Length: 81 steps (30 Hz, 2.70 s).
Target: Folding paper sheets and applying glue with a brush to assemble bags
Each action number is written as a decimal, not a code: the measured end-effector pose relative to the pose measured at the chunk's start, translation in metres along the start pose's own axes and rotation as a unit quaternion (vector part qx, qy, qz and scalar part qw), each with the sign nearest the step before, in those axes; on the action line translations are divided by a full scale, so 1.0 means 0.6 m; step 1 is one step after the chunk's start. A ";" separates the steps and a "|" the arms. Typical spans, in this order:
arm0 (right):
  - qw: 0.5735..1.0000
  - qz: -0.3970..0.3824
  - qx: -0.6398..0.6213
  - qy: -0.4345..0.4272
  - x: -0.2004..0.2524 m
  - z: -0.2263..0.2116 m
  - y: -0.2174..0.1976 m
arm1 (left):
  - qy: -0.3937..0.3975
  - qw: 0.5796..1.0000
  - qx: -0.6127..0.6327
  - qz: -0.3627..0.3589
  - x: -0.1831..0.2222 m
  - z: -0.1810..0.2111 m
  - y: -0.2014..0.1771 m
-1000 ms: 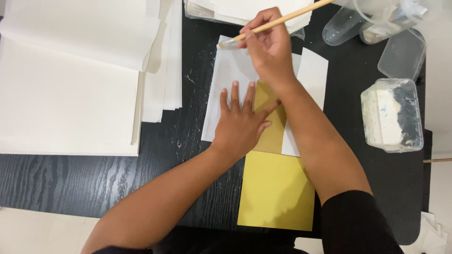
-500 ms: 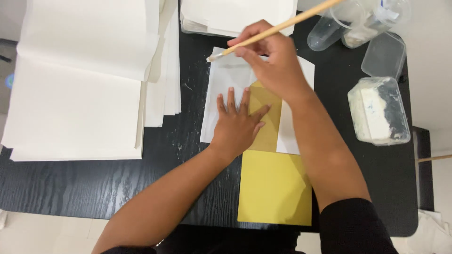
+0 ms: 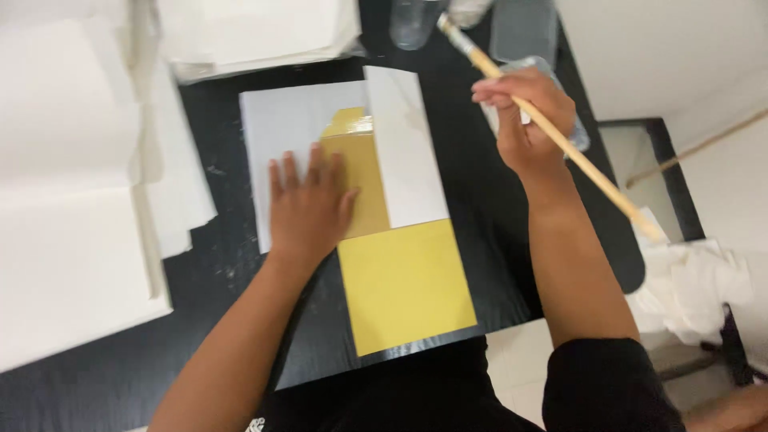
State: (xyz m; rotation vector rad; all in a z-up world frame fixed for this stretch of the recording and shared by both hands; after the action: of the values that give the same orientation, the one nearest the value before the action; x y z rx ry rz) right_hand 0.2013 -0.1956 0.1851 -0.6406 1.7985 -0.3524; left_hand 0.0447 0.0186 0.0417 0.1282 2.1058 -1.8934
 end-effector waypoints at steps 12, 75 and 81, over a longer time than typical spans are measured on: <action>0.935 -0.126 0.168 0.284 0.123 0.129 -0.115 | 0.035 0.993 0.106 0.037 -0.009 0.022 -0.065; 0.855 -0.334 0.129 0.376 0.104 0.033 0.234 | -0.169 0.962 -0.061 -0.206 -0.234 -0.125 0.014; 0.865 -0.318 0.130 0.365 0.114 0.034 0.238 | -0.219 0.945 0.005 -0.243 -0.220 -0.163 -0.042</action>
State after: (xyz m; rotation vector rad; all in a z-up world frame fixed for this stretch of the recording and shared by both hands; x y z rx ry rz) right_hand 0.1708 -0.1190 0.0489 -0.9822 2.1319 -1.4229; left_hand 0.1471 0.1298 0.1113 -0.8086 1.9243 -1.9429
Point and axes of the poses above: each hand's wrist, its own x-axis away from the middle knuckle, its own y-axis out of the palm, z = x × y, the point moved 6 cm from there along -x, towards the middle knuckle, and after that the axes turned 10 degrees about -z, right-handed, at the moved point
